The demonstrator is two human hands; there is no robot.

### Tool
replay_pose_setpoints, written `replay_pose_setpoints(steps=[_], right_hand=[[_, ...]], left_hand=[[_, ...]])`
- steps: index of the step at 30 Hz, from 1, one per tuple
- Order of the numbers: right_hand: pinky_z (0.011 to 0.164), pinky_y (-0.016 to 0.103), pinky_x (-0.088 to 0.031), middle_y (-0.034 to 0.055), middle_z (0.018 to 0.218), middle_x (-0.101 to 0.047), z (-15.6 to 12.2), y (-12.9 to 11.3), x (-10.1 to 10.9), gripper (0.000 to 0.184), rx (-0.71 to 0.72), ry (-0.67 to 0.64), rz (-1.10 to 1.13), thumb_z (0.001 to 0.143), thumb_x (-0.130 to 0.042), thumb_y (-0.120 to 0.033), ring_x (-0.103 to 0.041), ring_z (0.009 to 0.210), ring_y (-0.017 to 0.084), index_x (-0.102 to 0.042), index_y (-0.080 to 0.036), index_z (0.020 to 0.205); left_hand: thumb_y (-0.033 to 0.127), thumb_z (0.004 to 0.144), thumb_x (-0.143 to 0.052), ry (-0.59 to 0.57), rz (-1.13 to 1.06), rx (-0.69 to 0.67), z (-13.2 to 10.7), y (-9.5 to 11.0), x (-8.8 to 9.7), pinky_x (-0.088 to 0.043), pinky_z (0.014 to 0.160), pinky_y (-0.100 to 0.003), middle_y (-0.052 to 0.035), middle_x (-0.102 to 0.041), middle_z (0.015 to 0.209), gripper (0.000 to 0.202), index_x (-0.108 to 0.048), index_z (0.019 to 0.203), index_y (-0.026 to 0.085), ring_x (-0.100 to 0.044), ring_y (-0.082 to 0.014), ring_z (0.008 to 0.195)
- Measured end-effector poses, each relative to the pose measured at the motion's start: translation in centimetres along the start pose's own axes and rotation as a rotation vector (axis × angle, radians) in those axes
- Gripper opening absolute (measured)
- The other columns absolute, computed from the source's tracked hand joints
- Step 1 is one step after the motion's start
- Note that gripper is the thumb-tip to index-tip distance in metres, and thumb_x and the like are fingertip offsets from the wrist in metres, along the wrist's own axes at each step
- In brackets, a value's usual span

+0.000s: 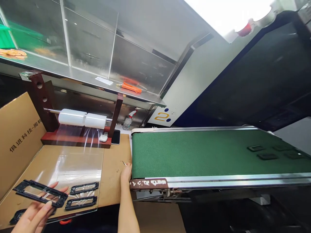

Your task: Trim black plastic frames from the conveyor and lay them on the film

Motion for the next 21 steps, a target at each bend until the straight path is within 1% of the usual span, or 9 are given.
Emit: replay_pose_setpoints(steps=[2, 4, 6, 9, 12, 13, 15, 18, 21], right_hand=[[0.081, 0.039, -0.053, 0.0066, 0.110, -0.061, -0.6, -0.7, 0.7, 0.025, -0.023, -0.001, 0.010, 0.094, -0.057, -0.034, -0.062, 0.093, 0.019, -0.059, -0.015, 0.112], [0.080, 0.036, -0.052, 0.0080, 0.102, -0.064, -1.2, -2.3, 1.3, 0.021, 0.007, -0.014, 0.046, 0.095, -0.052, -0.031, -0.063, 0.090, 0.019, -0.061, -0.014, 0.103], [0.077, 0.033, -0.051, 0.0087, 0.095, -0.067, -1.8, -4.7, 2.1, 0.022, 0.079, -0.053, 0.110, 0.096, -0.045, -0.027, -0.065, 0.085, 0.020, -0.062, -0.014, 0.099], [0.074, 0.027, -0.052, 0.0058, 0.093, -0.069, -3.0, -9.6, 4.6, 0.026, 0.217, -0.139, 0.234, 0.096, -0.039, -0.027, -0.067, 0.082, 0.017, -0.061, -0.017, 0.106], [0.082, 0.024, -0.052, 0.0041, 0.104, -0.069, -4.9, -15.0, 9.5, 0.025, 0.400, -0.219, 0.364, 0.095, -0.046, -0.031, -0.066, 0.093, 0.015, -0.061, -0.021, 0.113], [0.086, 0.026, -0.051, 0.0056, 0.105, -0.069, -5.9, -17.2, 11.6, 0.025, 0.535, -0.259, 0.428, 0.095, -0.048, -0.029, -0.065, 0.097, 0.016, -0.063, -0.020, 0.112], [0.079, 0.024, -0.053, 0.0052, 0.098, -0.071, -7.8, -20.4, 16.2, 0.023, 0.775, -0.267, 0.479, 0.094, -0.054, -0.026, -0.066, 0.088, 0.014, -0.064, -0.021, 0.114], [0.067, 0.021, -0.052, 0.0040, 0.092, -0.071, -9.6, -22.8, 21.2, 0.027, 1.028, -0.218, 0.373, 0.094, -0.054, -0.018, -0.065, 0.076, 0.012, -0.061, -0.023, 0.120], [0.063, 0.021, -0.050, 0.0034, 0.095, -0.072, -10.1, -23.3, 23.4, 0.032, 1.163, -0.182, 0.257, 0.094, -0.053, -0.015, -0.065, 0.074, 0.012, -0.057, -0.024, 0.124]], left_hand=[[0.052, 0.070, -0.073, -0.027, 0.031, -0.039, 0.6, 0.6, -1.1, -0.024, 0.114, -0.050, -0.0054, -0.075, 0.107, 0.061, -0.053, 0.123, 0.027, -0.053, -0.0335, 0.123], [0.053, 0.071, -0.072, -0.048, 0.061, -0.064, 1.1, 1.0, -2.1, -0.023, 0.115, -0.049, -0.0053, -0.074, 0.110, 0.060, -0.054, 0.122, 0.028, -0.053, -0.0321, 0.124], [0.055, 0.071, -0.071, -0.050, 0.098, -0.093, 1.4, 1.6, -3.0, -0.025, 0.114, -0.047, -0.0068, -0.072, 0.114, 0.061, -0.055, 0.122, 0.027, -0.052, -0.0317, 0.124], [0.058, 0.069, -0.070, -0.048, 0.139, -0.145, 1.1, 2.8, -4.5, -0.035, 0.109, -0.044, -0.0094, -0.071, 0.115, 0.062, -0.057, 0.121, 0.025, -0.055, -0.0325, 0.122], [0.055, 0.071, -0.070, -0.082, 0.128, -0.186, 0.0, 4.1, -6.3, -0.041, 0.106, -0.043, -0.0101, -0.071, 0.115, 0.058, -0.057, 0.119, 0.024, -0.058, -0.0321, 0.118], [0.055, 0.072, -0.070, -0.093, 0.118, -0.194, -0.4, 4.5, -6.9, -0.042, 0.105, -0.043, -0.0101, -0.071, 0.115, 0.057, -0.057, 0.118, 0.024, -0.058, -0.0319, 0.117], [0.053, 0.073, -0.070, -0.102, 0.104, -0.204, -1.3, 5.1, -8.0, -0.044, 0.103, -0.042, -0.0099, -0.070, 0.117, 0.055, -0.057, 0.118, 0.025, -0.059, -0.0321, 0.116], [0.052, 0.071, -0.072, -0.100, 0.115, -0.207, -2.4, 5.7, -9.1, -0.046, 0.100, -0.043, -0.0092, -0.071, 0.117, 0.056, -0.057, 0.117, 0.025, -0.060, -0.0335, 0.114], [0.052, 0.069, -0.074, -0.109, 0.130, -0.198, -2.9, 5.6, -10.0, -0.044, 0.102, -0.047, -0.0081, -0.071, 0.116, 0.057, -0.057, 0.117, 0.026, -0.061, -0.0348, 0.112]])
Point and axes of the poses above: each hand's wrist, its own z-axis towards the middle knuckle, its own x-axis out of the back of the hand, y = z × x, the point moved 8 cm from there along z, towards the middle knuckle
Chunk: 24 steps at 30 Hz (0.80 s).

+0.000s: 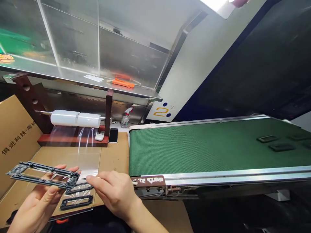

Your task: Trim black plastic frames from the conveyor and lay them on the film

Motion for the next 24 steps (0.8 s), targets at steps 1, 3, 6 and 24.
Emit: replay_pose_setpoints(steps=[1, 3, 6, 24], right_hand=[[0.061, 0.021, -0.049, 0.0030, 0.095, -0.072, 0.0, 0.0, 0.4, 0.032, 0.021, -0.008, -0.026, 0.094, -0.052, -0.014, -0.064, 0.073, 0.012, -0.056, -0.023, 0.125], [0.059, 0.021, -0.048, 0.0023, 0.094, -0.073, -0.1, 0.3, 1.0, 0.030, 0.041, -0.012, -0.065, 0.095, -0.051, -0.015, -0.063, 0.069, 0.012, -0.057, -0.023, 0.123], [0.058, 0.022, -0.047, 0.0018, 0.094, -0.072, -0.3, 0.9, 1.6, 0.029, 0.048, -0.017, -0.093, 0.096, -0.048, -0.016, -0.062, 0.066, 0.011, -0.059, -0.024, 0.122], [0.062, 0.021, -0.050, 0.0015, 0.096, -0.072, -3.0, 4.3, 5.9, 0.036, 0.080, -0.008, -0.053, 0.096, -0.045, -0.016, -0.064, 0.069, 0.010, -0.052, -0.027, 0.130]], left_hand=[[0.053, 0.068, -0.075, -0.005, -0.003, 0.005, 0.0, -0.2, -0.2, -0.043, 0.103, -0.047, -0.0078, -0.071, 0.116, 0.058, -0.058, 0.117, 0.027, -0.061, -0.0351, 0.113], [0.052, 0.067, -0.076, -0.008, -0.017, 0.012, -0.1, -0.7, -0.5, -0.042, 0.105, -0.047, -0.0072, -0.071, 0.117, 0.058, -0.059, 0.117, 0.027, -0.059, -0.0351, 0.115], [0.049, 0.068, -0.076, -0.012, -0.064, 0.036, -0.2, -2.0, -1.1, -0.046, 0.101, -0.038, -0.0061, -0.069, 0.121, 0.059, -0.058, 0.119, 0.026, -0.059, -0.0313, 0.117], [0.051, 0.073, -0.072, 0.018, -0.093, 0.007, -2.4, -2.1, -8.1, -0.051, 0.088, -0.019, -0.0016, -0.070, 0.119, 0.053, -0.054, 0.119, 0.030, -0.058, -0.0223, 0.118]])
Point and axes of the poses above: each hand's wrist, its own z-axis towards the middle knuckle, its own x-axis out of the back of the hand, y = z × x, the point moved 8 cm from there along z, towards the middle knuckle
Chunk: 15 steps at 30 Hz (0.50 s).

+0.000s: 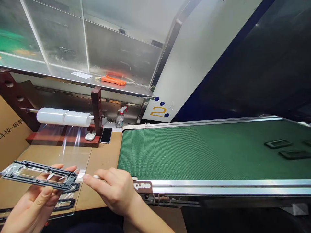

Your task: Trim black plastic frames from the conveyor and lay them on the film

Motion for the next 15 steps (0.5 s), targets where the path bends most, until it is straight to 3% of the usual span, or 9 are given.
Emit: replay_pose_setpoints(steps=[4, 7, 12, 15], right_hand=[[0.066, 0.020, -0.051, 0.0028, 0.094, -0.072, -0.3, 1.0, 0.0, 0.030, -0.037, -0.030, 0.107, 0.097, -0.045, -0.017, -0.066, 0.074, 0.010, -0.058, -0.025, 0.123], [0.067, 0.018, -0.053, 0.0031, 0.091, -0.073, -0.6, 2.1, -0.6, 0.024, -0.158, -0.059, 0.352, 0.095, -0.052, -0.022, -0.068, 0.076, 0.010, -0.064, -0.022, 0.116], [0.066, 0.022, -0.053, 0.0046, 0.095, -0.074, -2.2, 4.9, -3.2, 0.023, -0.599, -0.079, 0.907, 0.081, -0.070, -0.033, -0.068, 0.074, 0.013, -0.073, -0.021, 0.101], [0.051, 0.019, -0.047, 0.0032, 0.083, -0.073, -3.5, 5.6, -5.6, 0.036, -0.842, -0.157, 1.241, 0.071, -0.078, -0.041, -0.060, 0.057, 0.008, -0.073, -0.019, 0.100]], left_hand=[[0.046, 0.070, -0.076, -0.001, -0.060, -0.020, 0.2, -0.9, -0.3, -0.054, 0.086, -0.022, -0.0017, -0.072, 0.116, 0.053, -0.057, 0.117, 0.031, -0.061, -0.0244, 0.113], [0.045, 0.069, -0.077, -0.004, -0.086, -0.045, 0.4, -1.2, -0.6, -0.054, 0.085, -0.022, -0.0031, -0.072, 0.116, 0.051, -0.060, 0.115, 0.031, -0.063, -0.0248, 0.111], [0.049, 0.065, -0.080, 0.003, -0.129, -0.045, 0.2, -0.2, -3.2, -0.054, 0.081, -0.018, 0.0001, -0.075, 0.108, 0.051, -0.062, 0.110, 0.033, -0.068, -0.0212, 0.100], [0.049, 0.066, -0.079, -0.011, -0.163, -0.037, 0.1, 0.1, -4.6, -0.054, 0.081, -0.018, 0.0022, -0.075, 0.105, 0.050, -0.061, 0.109, 0.034, -0.069, -0.0193, 0.097]])
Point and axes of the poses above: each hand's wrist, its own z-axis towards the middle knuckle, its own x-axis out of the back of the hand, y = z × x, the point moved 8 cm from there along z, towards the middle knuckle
